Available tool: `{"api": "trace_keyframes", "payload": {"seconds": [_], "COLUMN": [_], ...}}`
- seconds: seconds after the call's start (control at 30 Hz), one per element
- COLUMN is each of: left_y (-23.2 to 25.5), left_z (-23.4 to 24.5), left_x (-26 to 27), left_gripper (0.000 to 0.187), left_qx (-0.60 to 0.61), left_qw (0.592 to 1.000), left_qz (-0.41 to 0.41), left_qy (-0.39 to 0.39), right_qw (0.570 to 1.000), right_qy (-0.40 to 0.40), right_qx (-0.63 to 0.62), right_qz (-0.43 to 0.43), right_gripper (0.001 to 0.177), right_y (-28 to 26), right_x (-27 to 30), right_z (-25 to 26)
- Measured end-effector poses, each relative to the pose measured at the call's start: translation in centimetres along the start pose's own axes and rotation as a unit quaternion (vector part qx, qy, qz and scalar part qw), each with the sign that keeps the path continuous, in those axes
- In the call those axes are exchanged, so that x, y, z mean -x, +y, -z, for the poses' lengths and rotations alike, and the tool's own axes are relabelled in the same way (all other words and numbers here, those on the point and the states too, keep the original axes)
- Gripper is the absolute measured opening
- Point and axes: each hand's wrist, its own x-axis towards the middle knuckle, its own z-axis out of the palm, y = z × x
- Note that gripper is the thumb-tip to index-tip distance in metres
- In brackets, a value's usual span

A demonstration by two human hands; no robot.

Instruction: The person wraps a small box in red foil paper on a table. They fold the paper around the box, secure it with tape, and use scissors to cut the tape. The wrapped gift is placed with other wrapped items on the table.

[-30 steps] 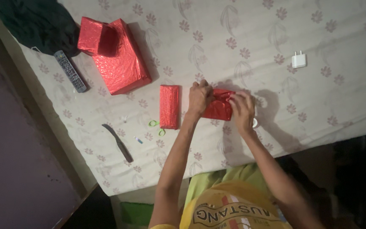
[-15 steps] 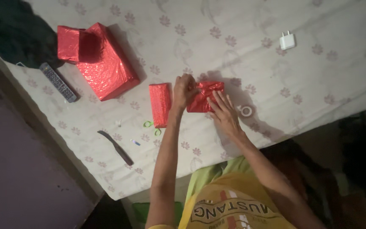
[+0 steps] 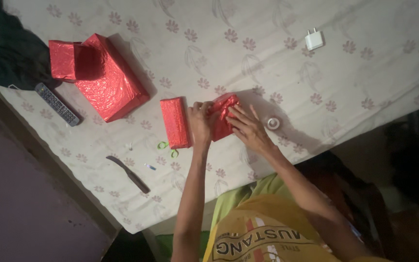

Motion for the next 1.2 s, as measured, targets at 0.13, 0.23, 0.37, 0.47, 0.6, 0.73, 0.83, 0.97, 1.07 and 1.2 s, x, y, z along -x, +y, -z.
{"api": "trace_keyframes", "payload": {"seconds": [0.13, 0.23, 0.37, 0.47, 0.6, 0.73, 0.83, 0.97, 1.07, 1.2], "left_y": [-0.2, -0.2, -0.4, -0.7, -1.1, -1.5, -1.5, -1.5, -1.2, -0.1], "left_z": [0.5, 0.2, -0.5, -0.8, -1.5, -2.0, -2.0, -2.1, -1.5, 0.9], "left_x": [0.7, 0.3, 0.3, 0.1, -0.4, 0.1, 0.1, -0.3, -0.4, 0.3], "left_gripper": [0.035, 0.035, 0.036, 0.036, 0.035, 0.044, 0.049, 0.057, 0.058, 0.037], "left_qx": [0.046, 0.048, 0.022, 0.030, 0.042, 0.081, 0.111, 0.129, 0.175, 0.233], "left_qw": [0.999, 0.998, 0.999, 0.998, 0.997, 0.993, 0.988, 0.983, 0.974, 0.959], "left_qz": [-0.004, 0.014, 0.024, 0.038, 0.056, 0.055, 0.063, 0.085, 0.132, 0.111], "left_qy": [0.022, 0.032, 0.040, 0.031, 0.040, 0.062, 0.083, 0.101, 0.055, 0.121], "right_qw": [0.979, 0.970, 0.975, 0.965, 0.960, 0.910, 0.856, 0.866, 0.894, 0.917], "right_qy": [0.106, 0.133, 0.061, -0.001, 0.163, 0.205, 0.157, 0.137, 0.116, 0.099], "right_qx": [-0.142, 0.022, 0.127, 0.170, -0.010, -0.311, -0.467, -0.439, -0.389, -0.351], "right_qz": [-0.098, -0.203, -0.173, -0.201, -0.227, -0.184, -0.153, -0.198, -0.191, -0.162], "right_gripper": [0.035, 0.025, 0.038, 0.030, 0.025, 0.019, 0.024, 0.030, 0.021, 0.025], "right_y": [1.0, 3.1, 5.9, 6.8, 5.3, 1.8, -0.2, -0.6, 0.7, 2.5], "right_x": [4.1, 8.4, 11.4, 10.6, 8.2, 3.7, -1.3, -3.7, -3.2, -2.6], "right_z": [0.5, 1.9, 1.5, 1.4, 3.2, 3.1, -0.4, -4.0, -4.6, -5.2]}}
